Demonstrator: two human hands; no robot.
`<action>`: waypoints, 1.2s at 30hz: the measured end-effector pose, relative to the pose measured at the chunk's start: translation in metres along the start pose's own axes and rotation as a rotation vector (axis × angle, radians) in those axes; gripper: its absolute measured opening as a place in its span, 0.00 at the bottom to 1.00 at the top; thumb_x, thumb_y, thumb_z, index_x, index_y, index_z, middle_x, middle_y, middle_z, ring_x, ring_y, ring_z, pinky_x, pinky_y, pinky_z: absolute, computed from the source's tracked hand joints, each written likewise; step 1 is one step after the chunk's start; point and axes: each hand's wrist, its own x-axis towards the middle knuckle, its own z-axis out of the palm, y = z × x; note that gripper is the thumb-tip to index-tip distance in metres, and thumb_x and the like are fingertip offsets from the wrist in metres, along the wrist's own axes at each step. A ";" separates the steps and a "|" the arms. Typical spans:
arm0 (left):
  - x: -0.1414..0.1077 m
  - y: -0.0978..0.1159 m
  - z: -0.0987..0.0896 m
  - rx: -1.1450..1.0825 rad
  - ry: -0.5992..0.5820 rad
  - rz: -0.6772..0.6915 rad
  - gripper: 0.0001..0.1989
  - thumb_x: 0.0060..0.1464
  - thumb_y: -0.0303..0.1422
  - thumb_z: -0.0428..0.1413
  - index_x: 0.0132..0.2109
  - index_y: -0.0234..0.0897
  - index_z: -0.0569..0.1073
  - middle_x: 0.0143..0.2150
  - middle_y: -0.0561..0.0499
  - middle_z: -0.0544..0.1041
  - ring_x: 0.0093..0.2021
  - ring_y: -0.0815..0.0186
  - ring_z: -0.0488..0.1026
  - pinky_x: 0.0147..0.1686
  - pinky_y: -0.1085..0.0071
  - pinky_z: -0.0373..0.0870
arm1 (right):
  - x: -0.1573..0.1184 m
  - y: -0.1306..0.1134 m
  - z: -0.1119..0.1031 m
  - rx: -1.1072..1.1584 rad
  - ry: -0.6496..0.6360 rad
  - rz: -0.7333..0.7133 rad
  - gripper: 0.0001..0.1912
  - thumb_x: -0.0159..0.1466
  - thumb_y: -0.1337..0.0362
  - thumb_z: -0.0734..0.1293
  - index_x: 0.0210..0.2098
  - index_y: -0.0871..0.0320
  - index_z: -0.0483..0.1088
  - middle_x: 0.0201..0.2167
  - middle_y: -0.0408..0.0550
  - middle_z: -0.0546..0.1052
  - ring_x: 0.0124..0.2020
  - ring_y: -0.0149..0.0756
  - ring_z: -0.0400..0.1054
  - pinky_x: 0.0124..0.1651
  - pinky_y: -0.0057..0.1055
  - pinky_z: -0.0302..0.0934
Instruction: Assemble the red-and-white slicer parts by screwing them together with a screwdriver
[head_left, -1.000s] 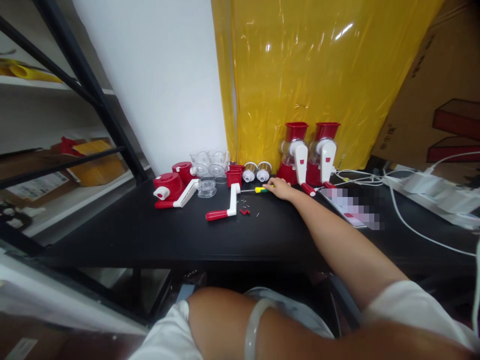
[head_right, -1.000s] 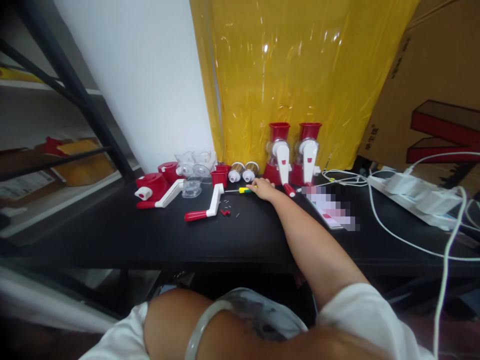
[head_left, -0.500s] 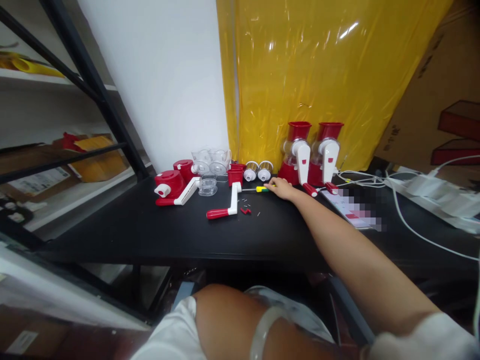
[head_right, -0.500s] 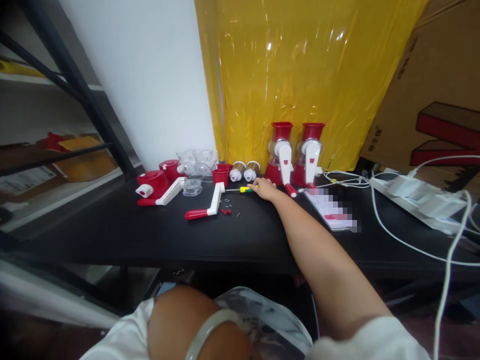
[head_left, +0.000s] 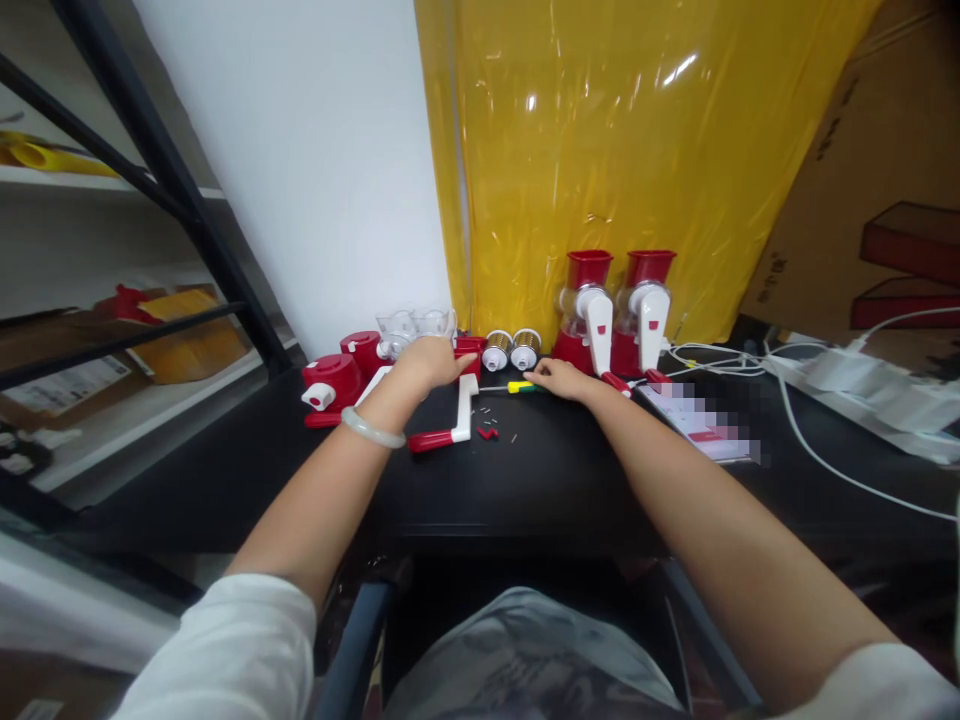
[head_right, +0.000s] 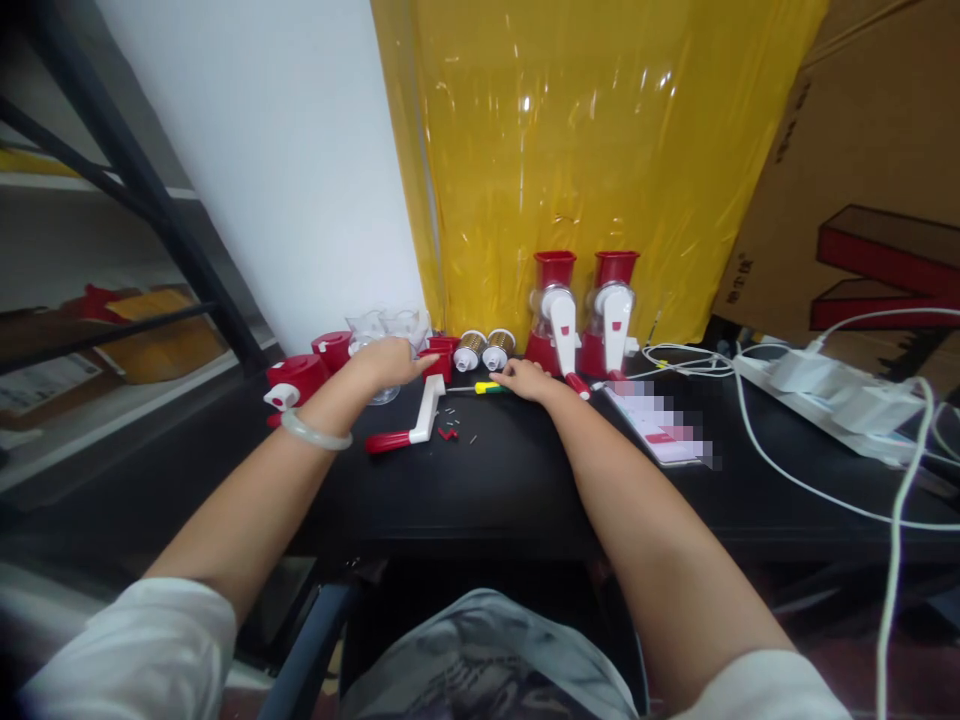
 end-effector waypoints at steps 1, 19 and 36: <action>0.005 -0.008 0.000 0.170 -0.042 -0.005 0.20 0.45 0.48 0.63 0.23 0.36 0.69 0.23 0.41 0.72 0.52 0.41 0.72 0.51 0.57 0.68 | 0.001 -0.002 -0.004 -0.043 -0.063 0.002 0.20 0.57 0.44 0.68 0.36 0.55 0.73 0.40 0.52 0.77 0.41 0.42 0.70 0.41 0.33 0.63; -0.009 -0.042 0.018 0.253 -0.237 0.144 0.15 0.51 0.40 0.52 0.38 0.33 0.76 0.38 0.41 0.80 0.38 0.54 0.78 0.38 0.65 0.70 | -0.044 -0.003 -0.019 0.239 0.187 -0.221 0.12 0.62 0.55 0.64 0.39 0.57 0.65 0.30 0.45 0.73 0.29 0.35 0.68 0.34 0.32 0.61; -0.009 -0.043 0.031 -0.013 0.027 0.305 0.18 0.47 0.31 0.53 0.47 0.35 0.72 0.39 0.47 0.78 0.41 0.56 0.75 0.42 0.64 0.70 | -0.055 -0.022 -0.023 0.629 0.449 -0.241 0.12 0.60 0.53 0.66 0.34 0.56 0.69 0.22 0.41 0.69 0.21 0.30 0.61 0.26 0.29 0.54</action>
